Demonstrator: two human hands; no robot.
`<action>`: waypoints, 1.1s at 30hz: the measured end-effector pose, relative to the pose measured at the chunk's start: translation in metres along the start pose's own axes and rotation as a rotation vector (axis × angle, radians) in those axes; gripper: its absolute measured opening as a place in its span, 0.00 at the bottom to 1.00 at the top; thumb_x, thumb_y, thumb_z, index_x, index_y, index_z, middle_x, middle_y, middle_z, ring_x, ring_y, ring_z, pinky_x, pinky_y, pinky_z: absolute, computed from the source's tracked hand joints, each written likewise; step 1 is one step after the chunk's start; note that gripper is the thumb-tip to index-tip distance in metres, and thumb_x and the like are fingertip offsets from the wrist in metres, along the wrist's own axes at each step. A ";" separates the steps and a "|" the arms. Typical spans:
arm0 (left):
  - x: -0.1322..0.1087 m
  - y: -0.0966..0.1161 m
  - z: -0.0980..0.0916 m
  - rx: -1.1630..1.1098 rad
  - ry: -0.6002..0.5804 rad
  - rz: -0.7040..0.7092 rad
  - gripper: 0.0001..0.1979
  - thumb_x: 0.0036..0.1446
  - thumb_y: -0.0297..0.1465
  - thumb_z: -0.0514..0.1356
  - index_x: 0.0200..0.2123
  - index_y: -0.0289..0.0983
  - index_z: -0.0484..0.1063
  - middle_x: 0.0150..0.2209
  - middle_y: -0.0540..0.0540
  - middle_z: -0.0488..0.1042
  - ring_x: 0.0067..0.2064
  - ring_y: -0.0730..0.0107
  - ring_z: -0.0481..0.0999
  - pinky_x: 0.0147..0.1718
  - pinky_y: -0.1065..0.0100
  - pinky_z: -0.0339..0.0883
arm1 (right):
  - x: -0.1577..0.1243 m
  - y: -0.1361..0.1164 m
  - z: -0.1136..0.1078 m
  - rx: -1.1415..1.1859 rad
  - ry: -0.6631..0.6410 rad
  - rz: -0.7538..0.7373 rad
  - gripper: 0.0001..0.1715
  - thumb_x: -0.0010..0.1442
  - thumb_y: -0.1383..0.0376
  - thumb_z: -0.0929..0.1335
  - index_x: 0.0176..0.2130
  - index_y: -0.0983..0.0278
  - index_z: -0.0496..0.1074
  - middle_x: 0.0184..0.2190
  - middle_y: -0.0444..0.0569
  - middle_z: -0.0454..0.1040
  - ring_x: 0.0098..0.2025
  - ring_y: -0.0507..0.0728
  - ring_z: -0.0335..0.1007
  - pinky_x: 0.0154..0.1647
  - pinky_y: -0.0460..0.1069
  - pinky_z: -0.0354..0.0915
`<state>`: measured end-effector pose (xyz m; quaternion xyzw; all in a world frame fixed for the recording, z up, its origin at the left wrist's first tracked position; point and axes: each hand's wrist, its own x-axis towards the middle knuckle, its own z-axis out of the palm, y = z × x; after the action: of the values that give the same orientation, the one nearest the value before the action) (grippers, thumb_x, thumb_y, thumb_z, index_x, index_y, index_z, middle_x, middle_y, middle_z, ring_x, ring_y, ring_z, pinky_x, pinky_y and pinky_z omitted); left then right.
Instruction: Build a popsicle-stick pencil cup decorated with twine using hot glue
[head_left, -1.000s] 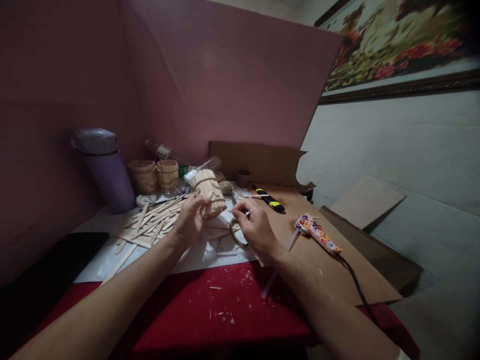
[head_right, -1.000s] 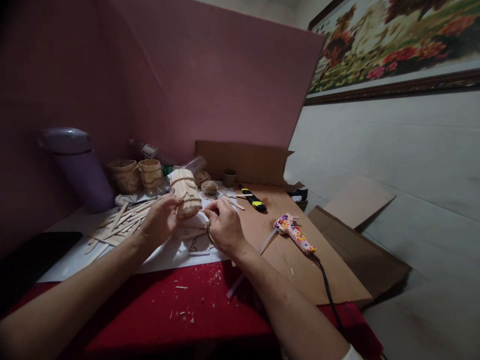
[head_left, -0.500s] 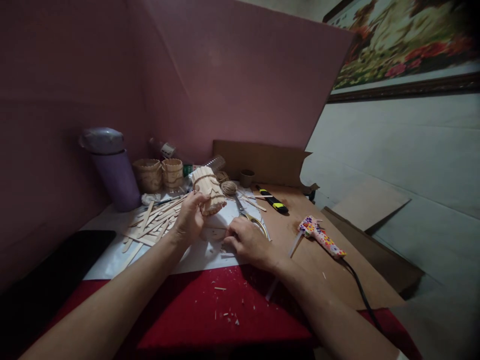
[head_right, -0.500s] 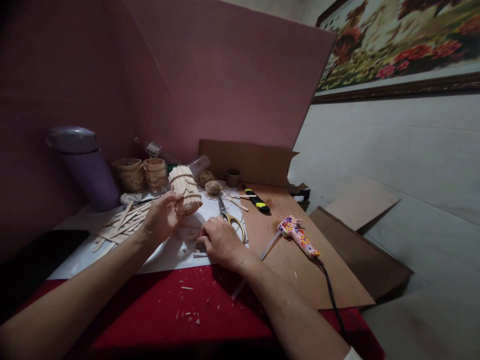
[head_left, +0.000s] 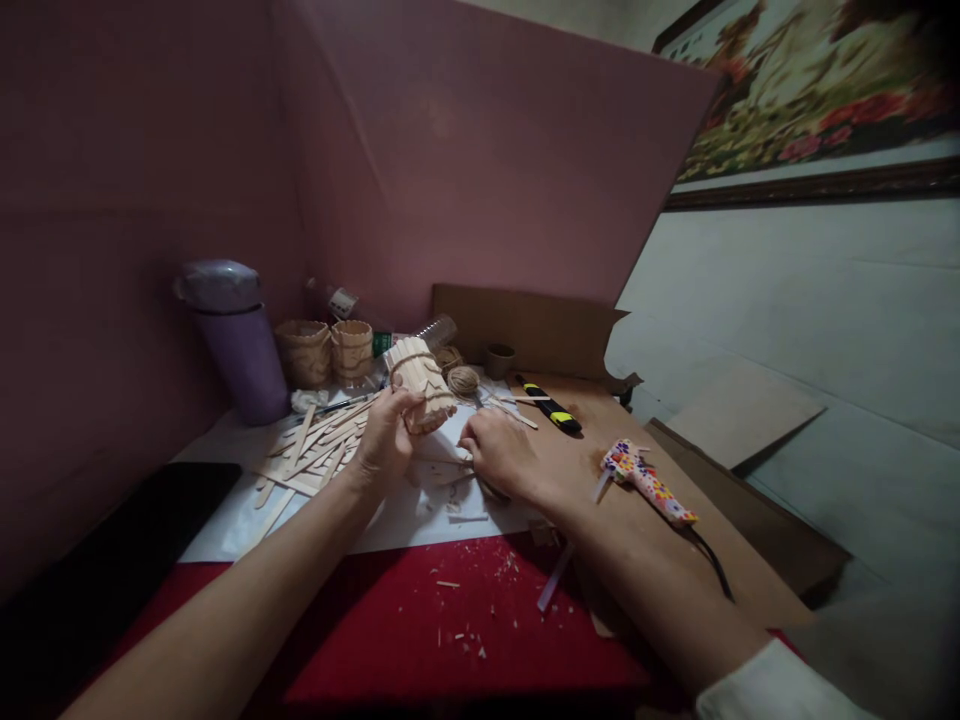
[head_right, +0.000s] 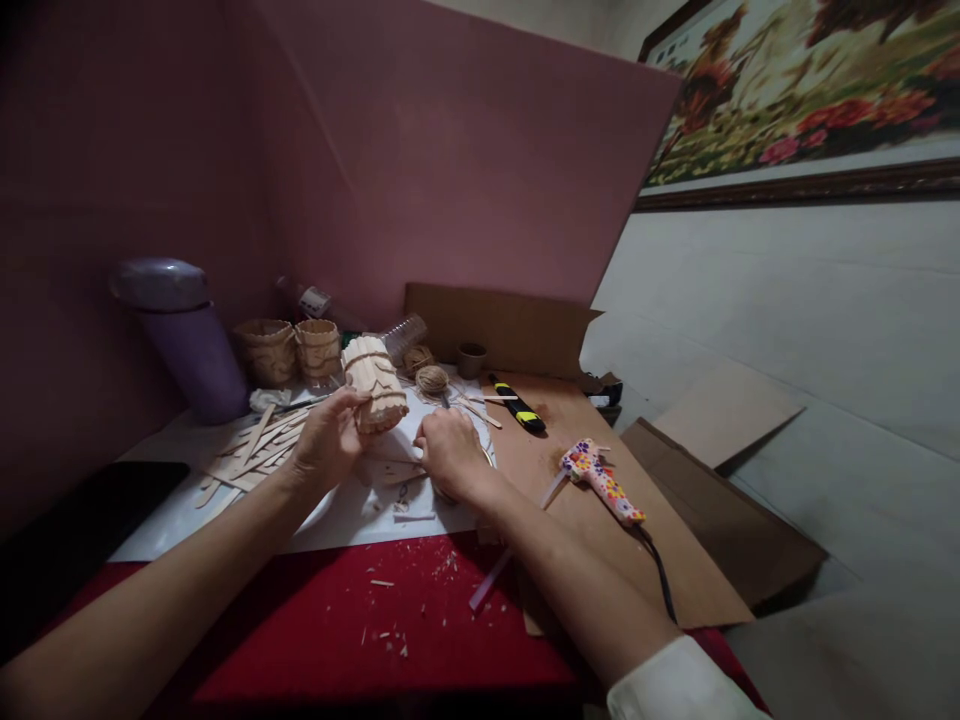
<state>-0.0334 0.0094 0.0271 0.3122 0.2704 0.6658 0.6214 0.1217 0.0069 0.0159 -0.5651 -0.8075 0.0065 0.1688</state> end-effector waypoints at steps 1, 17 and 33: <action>0.000 0.000 0.000 0.006 0.005 -0.009 0.19 0.37 0.27 0.65 0.38 0.34 0.71 0.35 0.46 0.79 0.34 0.66 0.78 0.35 0.64 0.77 | 0.005 0.000 0.005 0.009 -0.024 0.004 0.10 0.64 0.69 0.67 0.35 0.67 0.79 0.39 0.56 0.79 0.41 0.59 0.70 0.41 0.51 0.59; -0.010 -0.001 0.005 0.048 -0.093 -0.069 0.27 0.42 0.26 0.65 0.50 0.35 0.72 0.39 0.44 0.80 0.39 0.62 0.79 0.39 0.60 0.77 | -0.086 0.130 -0.068 -0.403 -0.008 0.511 0.23 0.63 0.54 0.66 0.42 0.70 0.79 0.45 0.69 0.74 0.48 0.71 0.70 0.43 0.59 0.63; -0.015 -0.006 0.007 0.066 -0.190 -0.094 0.29 0.43 0.24 0.66 0.52 0.39 0.71 0.44 0.43 0.78 0.43 0.62 0.78 0.40 0.61 0.77 | -0.123 0.175 -0.064 0.862 0.119 0.632 0.19 0.54 0.50 0.71 0.30 0.62 0.68 0.20 0.39 0.61 0.19 0.49 0.53 0.19 0.45 0.51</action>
<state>-0.0234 -0.0054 0.0262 0.3815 0.2464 0.5940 0.6640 0.3360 -0.0541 0.0080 -0.6595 -0.5111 0.3561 0.4208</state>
